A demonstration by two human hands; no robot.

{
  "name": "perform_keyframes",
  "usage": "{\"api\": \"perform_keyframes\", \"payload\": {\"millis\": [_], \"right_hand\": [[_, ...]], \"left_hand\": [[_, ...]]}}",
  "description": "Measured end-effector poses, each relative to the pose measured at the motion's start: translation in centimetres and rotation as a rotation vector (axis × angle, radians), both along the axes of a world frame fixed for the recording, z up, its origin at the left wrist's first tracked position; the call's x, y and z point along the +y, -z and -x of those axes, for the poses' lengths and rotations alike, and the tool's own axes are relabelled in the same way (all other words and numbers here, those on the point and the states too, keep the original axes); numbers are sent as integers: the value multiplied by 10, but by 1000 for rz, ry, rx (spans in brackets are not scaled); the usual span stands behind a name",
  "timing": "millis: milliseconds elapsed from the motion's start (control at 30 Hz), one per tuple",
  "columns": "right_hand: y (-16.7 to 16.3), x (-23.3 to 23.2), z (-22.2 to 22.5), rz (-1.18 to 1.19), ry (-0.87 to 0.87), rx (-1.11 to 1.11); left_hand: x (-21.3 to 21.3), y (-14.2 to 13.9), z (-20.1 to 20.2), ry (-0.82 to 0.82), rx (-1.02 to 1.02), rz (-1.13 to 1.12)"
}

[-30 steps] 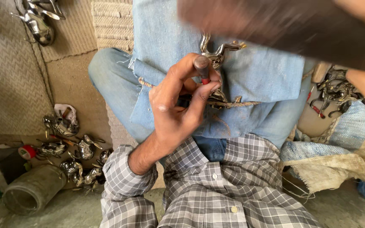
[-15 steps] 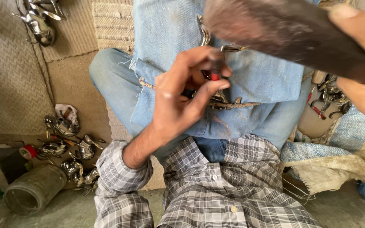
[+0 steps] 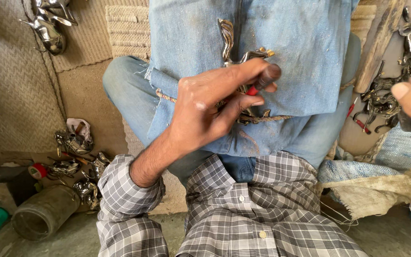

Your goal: The person sits cross-legged on the floor and uses a hammer and a metal punch to shape a small metal deer figurine. They repeatedly strike the punch with the hammer to refine the figurine's details.

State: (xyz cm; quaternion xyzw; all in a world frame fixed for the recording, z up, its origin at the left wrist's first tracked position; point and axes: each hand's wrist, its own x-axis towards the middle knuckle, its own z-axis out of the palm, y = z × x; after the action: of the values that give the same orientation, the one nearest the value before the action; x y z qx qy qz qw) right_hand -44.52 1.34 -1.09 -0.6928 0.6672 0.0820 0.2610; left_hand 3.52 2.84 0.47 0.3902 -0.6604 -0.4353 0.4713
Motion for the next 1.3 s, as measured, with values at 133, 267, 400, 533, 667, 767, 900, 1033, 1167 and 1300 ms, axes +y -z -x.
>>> {"api": "perform_keyframes", "payload": {"millis": [133, 267, 400, 533, 667, 767, 900, 1033, 1167, 1300], "right_hand": [[-10, 0, -42, -60, 13, -213], [-28, 5, -79, -20, -23, -350], [-43, 18, -86, 151, -85, -354], [-49, 37, -95, 84, 0, -236], [-54, 59, -113, 209, 39, -379], [-37, 59, -116, 420, -221, -441], [-15, 72, -104, 597, -430, -346], [3, 97, -100, 638, -304, -375], [7, 108, -98, 625, -347, -364], [7, 109, -96, 539, -82, -476]], "left_hand": [[-4, -1, 2, 50, -75, 18], [-9, -1, 2, 117, -113, 49], [-15, -1, 5, 128, -79, 107], [-17, -1, 5, 205, -142, 130], [-17, 4, 6, 270, -267, 149], [-17, 10, 5, 320, -196, 167], [-16, 17, 2, 449, -255, 176], [-20, 26, 7, 462, -237, 308], [-25, 29, 8, 568, -165, 222], [-36, 22, 6, 609, -130, 255]]}}
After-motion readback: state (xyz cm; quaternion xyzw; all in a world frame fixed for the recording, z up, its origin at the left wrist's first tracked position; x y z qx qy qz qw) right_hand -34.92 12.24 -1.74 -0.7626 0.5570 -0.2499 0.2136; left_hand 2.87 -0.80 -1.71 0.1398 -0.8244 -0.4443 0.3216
